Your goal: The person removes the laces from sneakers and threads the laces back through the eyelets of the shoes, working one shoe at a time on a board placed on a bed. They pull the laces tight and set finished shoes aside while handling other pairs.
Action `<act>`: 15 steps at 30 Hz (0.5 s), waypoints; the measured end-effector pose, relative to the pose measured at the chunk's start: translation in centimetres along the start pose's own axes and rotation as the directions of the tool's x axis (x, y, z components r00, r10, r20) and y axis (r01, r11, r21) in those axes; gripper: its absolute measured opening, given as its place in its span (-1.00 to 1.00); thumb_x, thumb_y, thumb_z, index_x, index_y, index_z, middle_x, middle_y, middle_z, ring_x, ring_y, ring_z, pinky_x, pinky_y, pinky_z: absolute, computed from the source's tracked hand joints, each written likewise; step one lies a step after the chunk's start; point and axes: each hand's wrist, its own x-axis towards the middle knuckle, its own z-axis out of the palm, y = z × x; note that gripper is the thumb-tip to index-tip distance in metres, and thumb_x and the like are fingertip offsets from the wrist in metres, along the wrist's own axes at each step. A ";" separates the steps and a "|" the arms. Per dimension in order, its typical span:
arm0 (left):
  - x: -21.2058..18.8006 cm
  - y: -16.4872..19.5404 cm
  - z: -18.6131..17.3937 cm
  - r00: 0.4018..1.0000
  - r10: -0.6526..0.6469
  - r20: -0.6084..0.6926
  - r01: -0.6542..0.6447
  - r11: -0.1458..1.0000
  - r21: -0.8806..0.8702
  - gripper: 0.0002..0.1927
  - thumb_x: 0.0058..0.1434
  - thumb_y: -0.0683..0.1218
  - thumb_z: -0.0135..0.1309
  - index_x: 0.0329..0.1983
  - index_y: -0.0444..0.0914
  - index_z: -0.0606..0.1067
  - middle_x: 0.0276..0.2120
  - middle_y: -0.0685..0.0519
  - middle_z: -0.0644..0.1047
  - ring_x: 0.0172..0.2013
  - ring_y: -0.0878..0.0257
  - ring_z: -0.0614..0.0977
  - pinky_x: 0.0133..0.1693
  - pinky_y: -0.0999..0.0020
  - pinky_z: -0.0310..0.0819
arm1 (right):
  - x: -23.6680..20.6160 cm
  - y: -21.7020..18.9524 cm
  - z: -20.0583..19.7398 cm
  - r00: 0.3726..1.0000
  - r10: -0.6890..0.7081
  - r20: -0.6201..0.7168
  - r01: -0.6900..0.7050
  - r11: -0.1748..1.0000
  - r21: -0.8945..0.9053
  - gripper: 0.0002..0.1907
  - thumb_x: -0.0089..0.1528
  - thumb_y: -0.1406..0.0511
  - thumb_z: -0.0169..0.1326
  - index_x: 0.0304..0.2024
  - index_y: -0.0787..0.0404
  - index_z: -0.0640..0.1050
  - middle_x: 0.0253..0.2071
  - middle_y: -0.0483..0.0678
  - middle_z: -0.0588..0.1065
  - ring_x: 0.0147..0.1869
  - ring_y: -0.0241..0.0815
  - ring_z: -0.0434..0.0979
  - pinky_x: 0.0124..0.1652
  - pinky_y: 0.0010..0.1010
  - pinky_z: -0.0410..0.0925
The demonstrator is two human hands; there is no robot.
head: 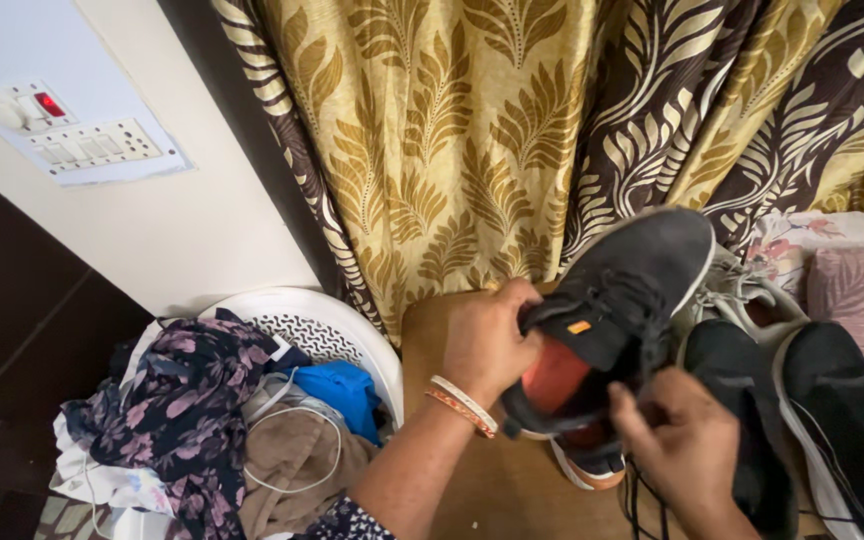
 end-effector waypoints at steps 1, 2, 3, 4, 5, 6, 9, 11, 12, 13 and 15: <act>-0.3 -0.3 -0.3 0.998 0.056 -0.043 -0.058 0.998 -0.039 -0.69 0.03 -0.11 0.26 -0.11 -0.15 0.56 -0.29 0.02 0.64 -0.29 0.05 0.69 -0.19 0.17 0.60 | -0.1 -0.6 -0.2 0.998 0.000 0.061 -0.001 1.000 0.014 -0.59 0.06 0.18 0.33 -0.61 0.30 0.42 -0.60 0.07 0.38 -0.57 0.00 0.40 -0.49 -0.22 0.29; -0.5 -0.6 -0.7 0.990 0.109 -0.088 -0.116 0.991 -0.074 -0.73 0.04 -0.14 0.26 -0.15 -0.15 0.58 -0.29 0.01 0.62 -0.29 0.05 0.68 -0.20 0.18 0.60 | -0.1 -1.2 -0.5 0.992 -0.002 0.122 -0.001 1.000 0.030 -0.59 0.02 0.16 0.35 -0.63 0.28 0.44 -0.62 0.05 0.40 -0.59 -0.03 0.43 -0.51 -0.24 0.30; -0.8 -0.6 -0.9 0.975 0.183 -0.125 -0.190 0.980 -0.053 -0.72 0.01 -0.16 0.26 -0.16 -0.17 0.58 -0.28 0.01 0.61 -0.27 0.04 0.67 -0.20 0.16 0.59 | 0.1 -1.8 -1.1 0.993 -0.024 0.111 0.021 0.999 0.029 -0.62 0.01 0.17 0.34 -0.62 0.27 0.46 -0.62 0.04 0.40 -0.59 -0.06 0.44 -0.51 -0.26 0.30; -1.2 -0.6 -1.2 0.953 0.256 -0.159 -0.264 0.964 -0.029 -0.71 -0.01 -0.18 0.26 -0.17 -0.18 0.57 -0.26 0.00 0.59 -0.26 0.03 0.66 -0.20 0.15 0.57 | 0.3 -2.5 -1.6 0.994 -0.045 0.100 0.042 0.999 0.029 -0.65 0.00 0.18 0.34 -0.61 0.25 0.48 -0.62 0.03 0.40 -0.60 -0.09 0.44 -0.51 -0.28 0.30; -1.3 -0.5 -1.4 0.925 0.330 -0.191 -0.337 0.942 -0.004 -0.70 -0.03 -0.20 0.26 -0.18 -0.19 0.56 -0.25 0.00 0.58 -0.24 0.01 0.64 -0.19 0.14 0.56 | 0.6 -3.2 -2.2 0.994 -0.066 0.087 0.064 0.998 0.027 -0.68 -0.01 0.19 0.34 -0.60 0.24 0.50 -0.61 0.01 0.41 -0.60 -0.12 0.45 -0.51 -0.31 0.30; -1.4 -0.5 -1.7 0.903 0.368 -0.224 -0.379 0.925 -0.009 -0.71 -0.01 -0.21 0.24 -0.17 -0.18 0.55 -0.22 0.03 0.58 -0.21 0.04 0.65 -0.16 0.17 0.58 | 1.1 -4.0 -2.6 0.996 -0.088 0.030 0.087 0.995 0.041 -0.71 0.04 0.20 0.32 -0.53 0.23 0.51 -0.56 -0.02 0.41 -0.56 -0.14 0.45 -0.47 -0.34 0.30; -1.8 0.1 -1.9 0.840 0.464 -0.281 -0.479 0.878 0.018 -0.70 0.00 -0.21 0.23 -0.16 -0.16 0.55 -0.20 0.10 0.58 -0.17 0.09 0.65 -0.13 0.21 0.59 | 2.6 -6.1 -3.9 0.980 -0.172 -0.100 0.177 0.984 0.035 -0.76 0.12 0.23 0.29 -0.30 0.23 0.56 -0.39 -0.05 0.45 -0.47 -0.19 0.46 -0.41 -0.41 0.32; -1.9 0.3 -1.9 0.813 0.519 -0.264 -0.513 0.853 0.098 -0.67 -0.04 -0.20 0.27 -0.16 -0.15 0.59 -0.24 0.09 0.55 -0.21 0.08 0.64 -0.18 0.19 0.56 | 3.1 -7.1 -4.0 0.955 -0.263 -0.137 0.264 0.964 -0.017 -0.67 0.09 0.23 0.29 -0.15 0.26 0.59 -0.27 0.00 0.49 -0.47 -0.21 0.48 -0.42 -0.43 0.32; -1.9 0.4 -1.9 0.821 0.512 -0.252 -0.505 0.858 0.094 -0.67 -0.04 -0.20 0.27 -0.16 -0.15 0.59 -0.23 0.09 0.56 -0.22 0.08 0.64 -0.18 0.19 0.56 | 3.1 -7.4 -3.9 0.957 -0.269 -0.110 0.264 0.963 -0.054 -0.74 0.12 0.26 0.27 -0.18 0.22 0.61 -0.27 -0.02 0.50 -0.44 -0.19 0.49 -0.40 -0.41 0.33; -2.0 0.4 -1.8 0.829 0.505 -0.241 -0.499 0.862 0.090 -0.67 -0.04 -0.20 0.27 -0.16 -0.15 0.60 -0.23 0.09 0.57 -0.23 0.09 0.63 -0.19 0.19 0.57 | 3.1 -7.4 -3.6 0.958 -0.274 -0.084 0.266 0.960 -0.092 -0.82 0.16 0.28 0.25 -0.20 0.18 0.62 -0.27 -0.04 0.51 -0.41 -0.17 0.50 -0.38 -0.39 0.34; -2.1 0.4 -1.7 0.842 0.479 -0.246 -0.476 0.876 0.076 -0.68 -0.04 -0.21 0.27 -0.17 -0.14 0.59 -0.20 0.10 0.58 -0.22 0.10 0.64 -0.18 0.20 0.57 | 3.0 -6.5 -3.0 0.976 -0.215 -0.024 0.215 0.977 -0.016 -0.89 0.20 0.31 0.16 -0.23 0.18 0.60 -0.27 -0.05 0.50 -0.34 -0.17 0.51 -0.31 -0.40 0.36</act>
